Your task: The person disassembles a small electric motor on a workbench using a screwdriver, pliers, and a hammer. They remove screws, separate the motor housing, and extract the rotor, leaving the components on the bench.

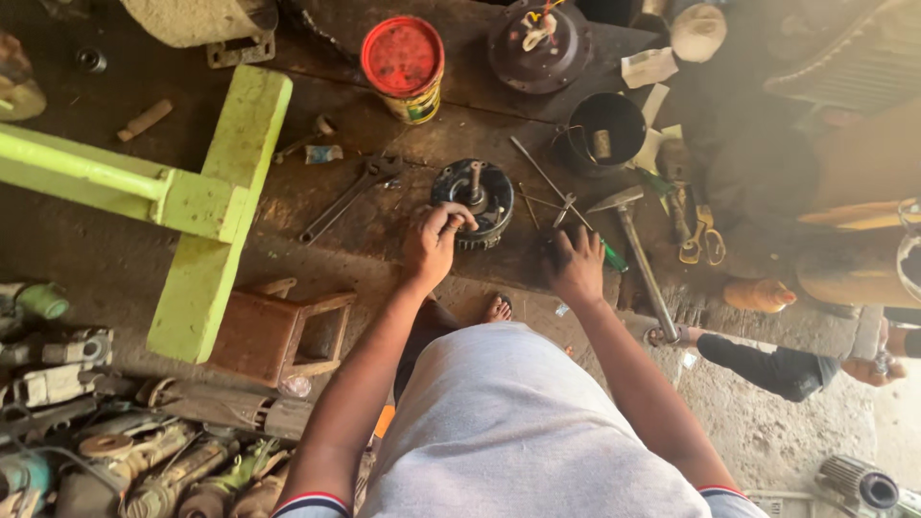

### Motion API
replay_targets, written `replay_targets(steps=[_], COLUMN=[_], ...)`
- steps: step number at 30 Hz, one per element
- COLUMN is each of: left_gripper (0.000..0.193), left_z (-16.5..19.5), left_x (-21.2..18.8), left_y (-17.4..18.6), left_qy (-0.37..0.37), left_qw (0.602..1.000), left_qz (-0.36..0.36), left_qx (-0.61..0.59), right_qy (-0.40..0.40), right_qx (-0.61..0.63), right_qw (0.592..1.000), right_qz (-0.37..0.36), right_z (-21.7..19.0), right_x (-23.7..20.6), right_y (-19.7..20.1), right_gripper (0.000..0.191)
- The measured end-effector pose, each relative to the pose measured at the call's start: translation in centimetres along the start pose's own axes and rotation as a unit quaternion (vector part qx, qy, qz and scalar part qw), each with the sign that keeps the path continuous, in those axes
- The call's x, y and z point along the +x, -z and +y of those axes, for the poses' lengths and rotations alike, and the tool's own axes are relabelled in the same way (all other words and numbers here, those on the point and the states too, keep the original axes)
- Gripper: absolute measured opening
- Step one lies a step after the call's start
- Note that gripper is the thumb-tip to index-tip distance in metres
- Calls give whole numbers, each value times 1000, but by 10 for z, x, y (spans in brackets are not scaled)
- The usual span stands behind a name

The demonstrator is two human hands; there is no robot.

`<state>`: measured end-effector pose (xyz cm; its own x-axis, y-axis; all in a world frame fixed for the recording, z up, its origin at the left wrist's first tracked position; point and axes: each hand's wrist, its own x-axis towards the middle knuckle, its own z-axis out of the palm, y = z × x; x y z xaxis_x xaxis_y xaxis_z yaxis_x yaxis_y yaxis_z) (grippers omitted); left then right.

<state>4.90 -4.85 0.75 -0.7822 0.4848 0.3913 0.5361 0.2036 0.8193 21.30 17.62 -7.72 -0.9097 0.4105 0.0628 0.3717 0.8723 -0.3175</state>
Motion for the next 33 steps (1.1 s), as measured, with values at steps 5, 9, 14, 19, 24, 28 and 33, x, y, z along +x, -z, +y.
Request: replay_targets(steps=[5,9,14,19,24,28,33], left_gripper=[5,20,7,60,121,114,108], left_z=[-2,3,-5,-16,-15,-11,-17], left_x=[0,-4,-5,-2,14,25,24], left_y=[-7,-16,-10,-6,-11,-20,-24], left_qy=[35,89,-2,7,-86,-35,-26], left_qw=[996,992,999,999,985,976,981], left_qz=[25,84,50,-35,-45,-90,-59], left_qx=[-74,-42,-10,30,141,196,182], right_qy=[-1,-17,52,51,83,60,-37], right_qx=[2,18,103,291,337,406,446], right_qw=[1000,1000,990,953,937,910,892], right_qz=[21,-8,86,65,40,60,61], right_z=[-3,-7,-32,-75,-96,-98,-101], right_x=[-4,-2,4,18,53,52,52], right_y=[-1,8,42,76,64,35,17], right_gripper=[46,43,36,25,20,17,19])
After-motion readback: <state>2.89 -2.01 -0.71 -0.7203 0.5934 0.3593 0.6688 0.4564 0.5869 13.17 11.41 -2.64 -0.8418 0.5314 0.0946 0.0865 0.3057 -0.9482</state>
